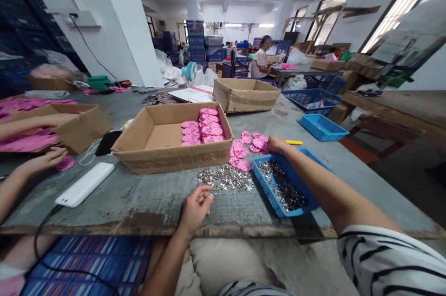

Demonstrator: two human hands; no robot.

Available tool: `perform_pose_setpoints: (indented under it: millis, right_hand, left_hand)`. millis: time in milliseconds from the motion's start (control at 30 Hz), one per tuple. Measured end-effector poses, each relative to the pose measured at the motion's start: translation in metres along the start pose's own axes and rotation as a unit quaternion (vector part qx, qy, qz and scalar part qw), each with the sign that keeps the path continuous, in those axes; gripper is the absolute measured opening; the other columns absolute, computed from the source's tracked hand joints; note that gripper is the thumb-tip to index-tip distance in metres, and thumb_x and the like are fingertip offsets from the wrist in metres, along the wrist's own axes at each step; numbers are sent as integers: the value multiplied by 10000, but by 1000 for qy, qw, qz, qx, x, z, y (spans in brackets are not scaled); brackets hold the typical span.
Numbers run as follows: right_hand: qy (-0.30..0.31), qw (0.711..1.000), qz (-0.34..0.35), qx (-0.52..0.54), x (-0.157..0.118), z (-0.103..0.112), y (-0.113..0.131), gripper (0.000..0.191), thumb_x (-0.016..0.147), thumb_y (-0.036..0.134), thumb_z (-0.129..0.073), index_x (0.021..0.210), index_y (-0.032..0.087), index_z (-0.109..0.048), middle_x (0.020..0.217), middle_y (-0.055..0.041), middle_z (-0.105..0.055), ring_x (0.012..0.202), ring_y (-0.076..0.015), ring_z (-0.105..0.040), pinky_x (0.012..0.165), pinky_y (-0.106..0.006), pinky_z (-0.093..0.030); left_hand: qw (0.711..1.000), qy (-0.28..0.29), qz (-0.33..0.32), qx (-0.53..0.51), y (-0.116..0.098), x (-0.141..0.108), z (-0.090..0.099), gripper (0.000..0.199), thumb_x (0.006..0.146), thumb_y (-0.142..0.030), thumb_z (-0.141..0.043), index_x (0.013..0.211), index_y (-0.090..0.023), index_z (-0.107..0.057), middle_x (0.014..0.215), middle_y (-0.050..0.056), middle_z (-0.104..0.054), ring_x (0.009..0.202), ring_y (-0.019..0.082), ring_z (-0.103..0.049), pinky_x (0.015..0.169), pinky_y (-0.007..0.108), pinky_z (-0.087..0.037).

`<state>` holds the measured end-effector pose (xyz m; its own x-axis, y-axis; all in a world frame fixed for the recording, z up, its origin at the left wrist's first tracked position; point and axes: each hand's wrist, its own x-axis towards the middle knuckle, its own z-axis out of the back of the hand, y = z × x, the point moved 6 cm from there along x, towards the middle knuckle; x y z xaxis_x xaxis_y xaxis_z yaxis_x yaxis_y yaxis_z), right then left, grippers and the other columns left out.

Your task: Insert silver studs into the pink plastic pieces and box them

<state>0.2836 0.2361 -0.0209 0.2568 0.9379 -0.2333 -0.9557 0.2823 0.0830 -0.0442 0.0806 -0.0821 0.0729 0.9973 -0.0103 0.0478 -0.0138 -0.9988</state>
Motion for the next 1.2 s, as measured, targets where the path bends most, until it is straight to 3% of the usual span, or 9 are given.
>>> perform_pose_setpoints:
  millis: [100, 233, 300, 400, 467, 533, 700, 933, 1200]
  right_hand:
    - [-23, 1000, 0, 12, -15, 17, 10, 249, 731, 215, -737, 927, 83, -659, 886, -120, -689, 827, -211, -644, 649, -260, -446]
    - [-81, 993, 71, 57, -64, 33, 41, 313, 793, 302, -659, 1047, 123, -613, 986, -99, -684, 836, -175, -618, 632, -227, -399]
    - [-80, 985, 129, 79, -100, 24, 64, 296, 753, 306, -697, 997, 157, -620, 968, -56, -682, 818, -148, -601, 647, -209, -397]
    - [-62, 960, 255, 96, -160, -4, 103, 318, 689, 352, -747, 907, 157, -622, 882, -61, -663, 769, -169, -574, 647, -246, -389]
    - [-62, 945, 305, 101, -190, -23, 119, 319, 706, 372, -732, 903, 150, -614, 892, -84, -657, 803, -195, -572, 684, -278, -395]
    - [-54, 936, 313, 153, -205, -41, 125, 349, 711, 385, -735, 940, 155, -607, 884, -79, -655, 807, -199, -576, 699, -291, -408]
    - [-74, 899, 264, 341, -192, -70, 103, 381, 766, 352, -679, 1088, 181, -570, 948, -62, -654, 834, -189, -597, 769, -332, -467]
    - [-189, 892, 199, 358, -161, -91, 58, 333, 777, 361, -620, 1063, 192, -587, 1029, -92, -638, 974, -242, -597, 890, -424, -469]
    - [-198, 928, 151, 277, -151, -86, 40, 309, 809, 285, -576, 1093, 165, -573, 1097, -120, -622, 1051, -249, -583, 930, -409, -441]
  left_hand:
    - [1000, 0, -5, -5, 2, 0, 2, 287, 652, -370, -670, 835, -161, -599, 566, -55, -544, 392, 59, -468, 409, 189, -381]
    - [998, -28, -37, -48, 3, -1, 2, 375, 684, -417, -704, 940, -169, -590, 688, -13, -596, 476, 85, -540, 407, 188, -386]
    - [992, -37, -58, -103, 0, -4, -4, 511, 707, -464, -706, 1110, -192, -548, 904, 57, -651, 663, 134, -633, 502, 218, -474]
    - [980, -17, -58, -189, -4, -11, -26, 681, 710, -518, -710, 1275, -223, -471, 1243, 132, -594, 1057, 213, -624, 850, 323, -519]
    - [974, -18, -10, -225, -3, -14, -40, 639, 693, -550, -714, 1204, -211, -536, 1248, 122, -607, 1173, 242, -570, 955, 342, -469]
    - [965, -43, 45, -253, -1, -17, -47, 570, 660, -583, -723, 1048, -186, -593, 1094, 104, -675, 1120, 255, -604, 918, 344, -491]
    - [954, -78, 62, -283, -6, -18, -40, 548, 618, -574, -748, 931, -163, -567, 861, 71, -709, 741, 194, -685, 629, 289, -540]
    - [980, -39, 44, -191, 9, -23, -37, 500, 684, -593, -670, 868, -144, -547, 781, 84, -712, 479, 114, -590, 386, 202, -411]
    - [985, -10, 34, -169, 16, -25, -36, 469, 753, -576, -598, 942, -157, -510, 806, 83, -719, 449, 96, -573, 353, 180, -379]
